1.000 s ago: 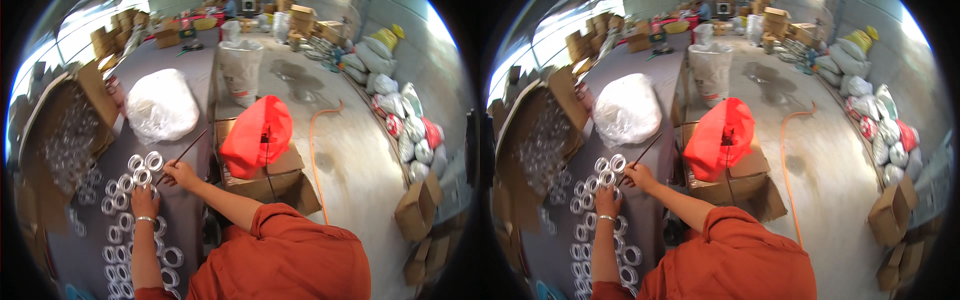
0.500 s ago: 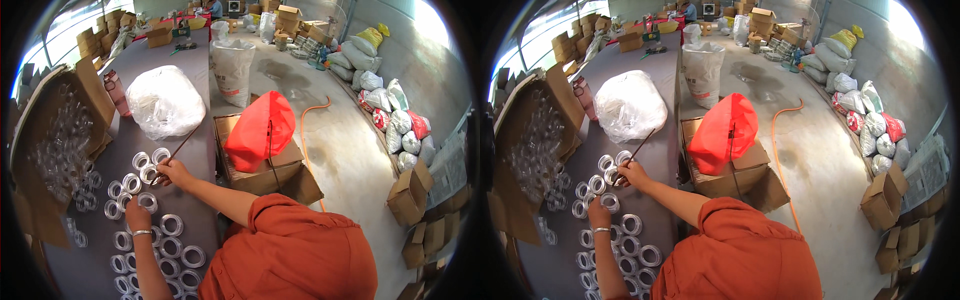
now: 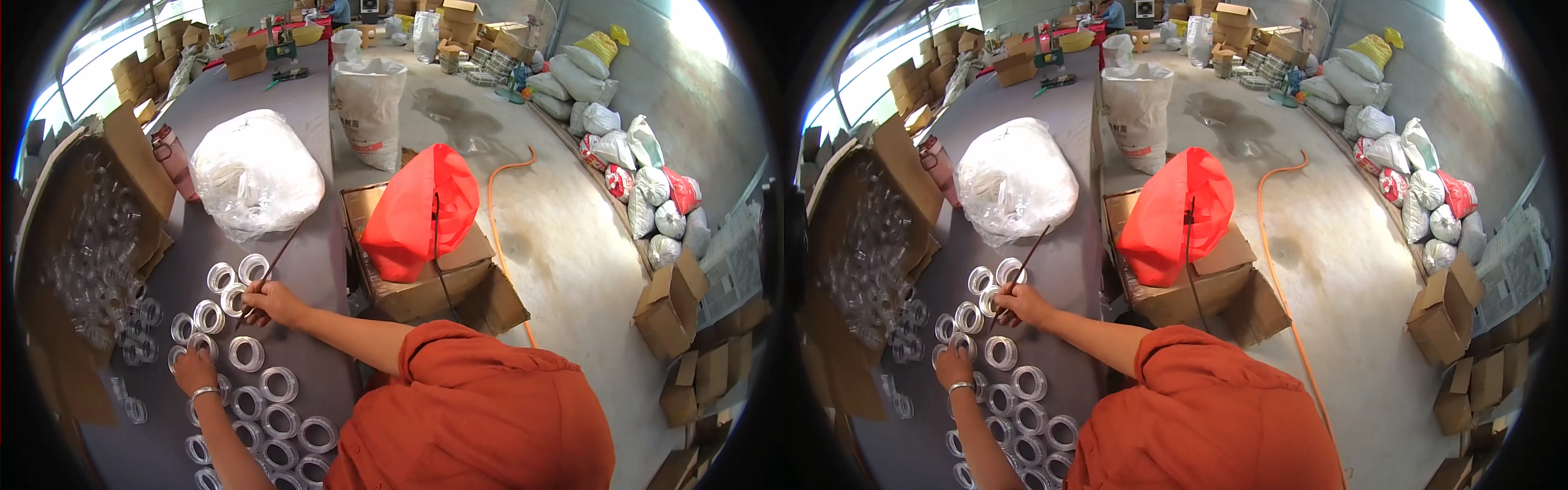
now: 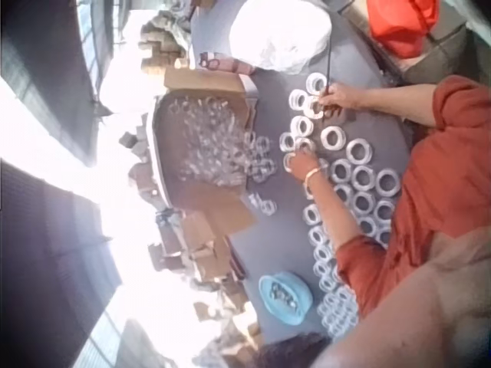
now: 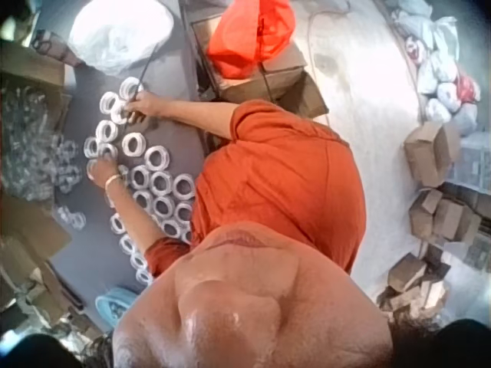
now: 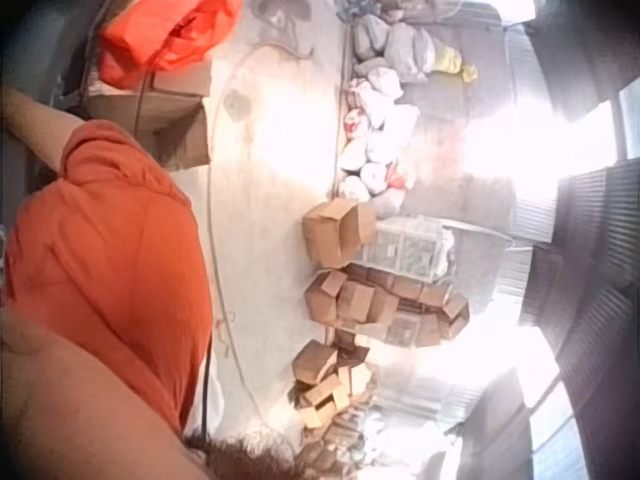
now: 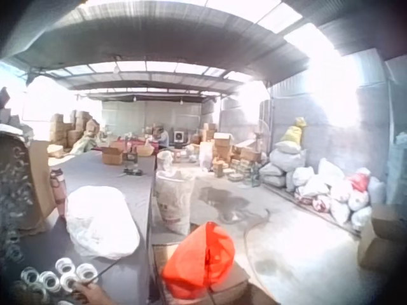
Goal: The recorder is using a small tool to inspect or clean individual clear plastic rings from a large collection on a worktable.
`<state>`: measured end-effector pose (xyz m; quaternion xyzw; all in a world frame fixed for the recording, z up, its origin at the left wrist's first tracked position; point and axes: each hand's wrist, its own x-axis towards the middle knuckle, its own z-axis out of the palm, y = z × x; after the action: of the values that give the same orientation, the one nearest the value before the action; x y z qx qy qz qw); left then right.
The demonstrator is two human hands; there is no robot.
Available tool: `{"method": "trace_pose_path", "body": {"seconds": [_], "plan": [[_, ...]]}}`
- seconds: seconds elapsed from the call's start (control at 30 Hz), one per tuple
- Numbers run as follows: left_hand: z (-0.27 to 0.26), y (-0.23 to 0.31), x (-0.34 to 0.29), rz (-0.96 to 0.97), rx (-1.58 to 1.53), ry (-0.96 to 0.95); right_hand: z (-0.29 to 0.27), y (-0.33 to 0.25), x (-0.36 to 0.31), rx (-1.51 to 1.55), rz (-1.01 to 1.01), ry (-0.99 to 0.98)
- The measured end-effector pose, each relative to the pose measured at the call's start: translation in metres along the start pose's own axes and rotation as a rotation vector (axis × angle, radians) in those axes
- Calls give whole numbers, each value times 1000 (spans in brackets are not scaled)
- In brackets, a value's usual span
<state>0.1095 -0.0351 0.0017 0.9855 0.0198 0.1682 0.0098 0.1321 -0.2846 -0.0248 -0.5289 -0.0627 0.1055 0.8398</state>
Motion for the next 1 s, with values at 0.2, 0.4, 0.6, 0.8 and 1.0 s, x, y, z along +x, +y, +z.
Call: {"method": "trace_pose_path", "body": {"seconds": [0.2,0.4,0.6,0.8,1.0], "plan": [[10,1,-2,78,-170,-118,-30,-4,-31,4,38,34],[27,3,-16,251,-308,-45,-15,-11,-33,-32,16,28],[16,-15,-25,240,-459,137,-16,-32,-42,-220,-92,22],[-12,-50,-35,-211,-691,157,5,-18,-25,-38,-41,46],[-21,17,-46,144,-449,37,27,-15,-12,-178,-134,-3]]}}
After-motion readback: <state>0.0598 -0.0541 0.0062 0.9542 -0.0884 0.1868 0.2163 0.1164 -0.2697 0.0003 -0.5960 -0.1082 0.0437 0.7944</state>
